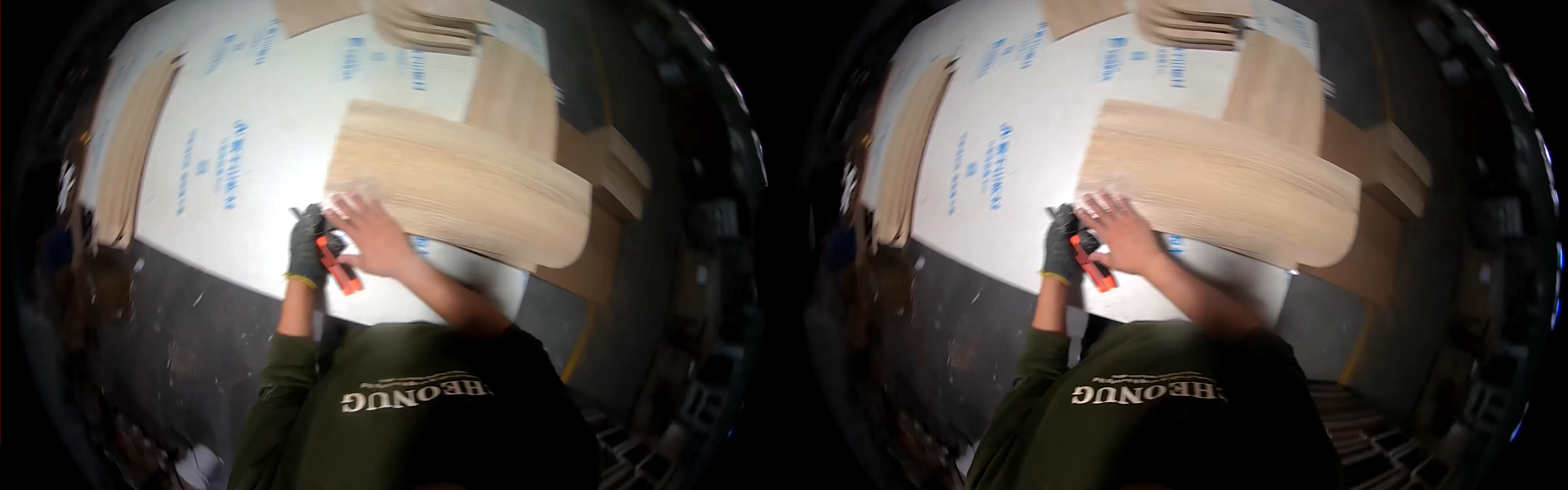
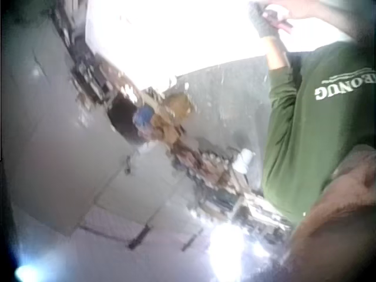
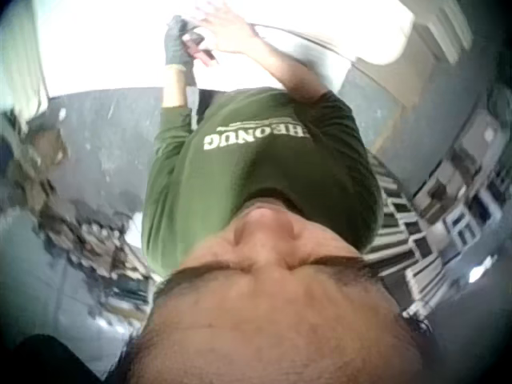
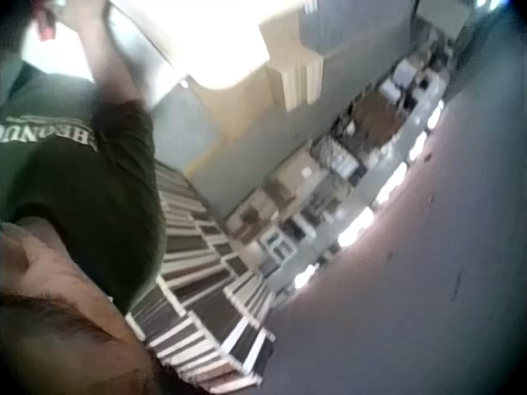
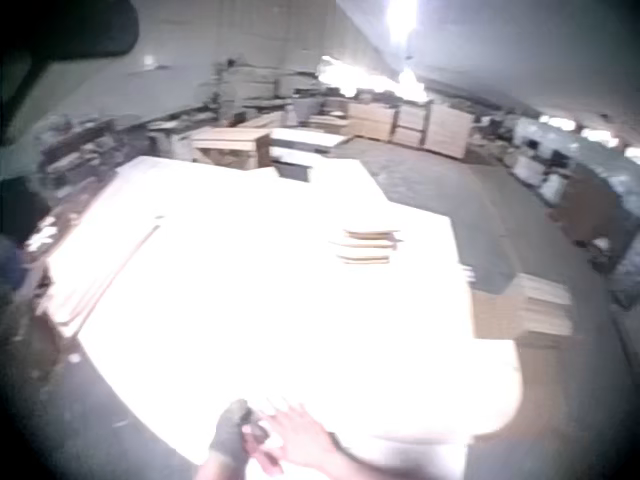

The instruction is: The person is using a blade to shave or trim the edges of curved wooden boards.

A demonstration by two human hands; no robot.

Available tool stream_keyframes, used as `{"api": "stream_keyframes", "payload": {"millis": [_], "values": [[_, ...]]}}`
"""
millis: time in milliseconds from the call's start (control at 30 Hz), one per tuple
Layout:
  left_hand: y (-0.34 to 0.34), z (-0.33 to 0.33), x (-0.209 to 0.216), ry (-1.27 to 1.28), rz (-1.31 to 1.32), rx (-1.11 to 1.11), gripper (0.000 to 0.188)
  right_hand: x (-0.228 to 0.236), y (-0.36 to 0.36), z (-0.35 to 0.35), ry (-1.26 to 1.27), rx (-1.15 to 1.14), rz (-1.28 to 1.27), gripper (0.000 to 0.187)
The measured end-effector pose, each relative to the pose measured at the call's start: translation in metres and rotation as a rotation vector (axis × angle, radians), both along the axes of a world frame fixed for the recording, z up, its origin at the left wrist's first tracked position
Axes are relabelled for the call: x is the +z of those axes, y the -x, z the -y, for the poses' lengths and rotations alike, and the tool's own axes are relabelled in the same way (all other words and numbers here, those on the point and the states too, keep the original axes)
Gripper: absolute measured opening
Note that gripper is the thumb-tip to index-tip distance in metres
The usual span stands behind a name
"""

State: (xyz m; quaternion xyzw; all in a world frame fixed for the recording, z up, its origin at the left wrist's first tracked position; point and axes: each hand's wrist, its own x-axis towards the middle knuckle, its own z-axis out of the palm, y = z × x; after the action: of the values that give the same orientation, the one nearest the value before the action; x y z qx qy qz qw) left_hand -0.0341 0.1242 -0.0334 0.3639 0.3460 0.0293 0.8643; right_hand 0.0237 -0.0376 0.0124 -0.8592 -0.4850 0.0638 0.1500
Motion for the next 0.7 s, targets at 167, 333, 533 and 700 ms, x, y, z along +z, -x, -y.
{"api": "stream_keyframes", "payload": {"millis": [167, 333, 533, 700], "values": [[-0.010, -0.002, 0.020, -0.151, 0.015, -0.086, 0.026, 0.002, 0.037, 0.067, -0.030, -0.319, -0.038, 0.093], [-0.015, -0.004, 0.021, -0.223, -0.008, -0.111, 0.022, -0.001, 0.069, 0.175, 0.058, -0.846, 0.051, 0.089], [-0.014, 0.008, 0.031, -0.299, -0.030, -0.216, 0.031, -0.030, 0.076, 0.283, -0.087, -1.260, 0.237, 0.089], [-0.012, -0.023, 0.002, -0.284, 0.026, -0.297, 0.038, -0.034, 0.063, 0.332, -0.136, -1.326, 0.337, 0.083]]}}
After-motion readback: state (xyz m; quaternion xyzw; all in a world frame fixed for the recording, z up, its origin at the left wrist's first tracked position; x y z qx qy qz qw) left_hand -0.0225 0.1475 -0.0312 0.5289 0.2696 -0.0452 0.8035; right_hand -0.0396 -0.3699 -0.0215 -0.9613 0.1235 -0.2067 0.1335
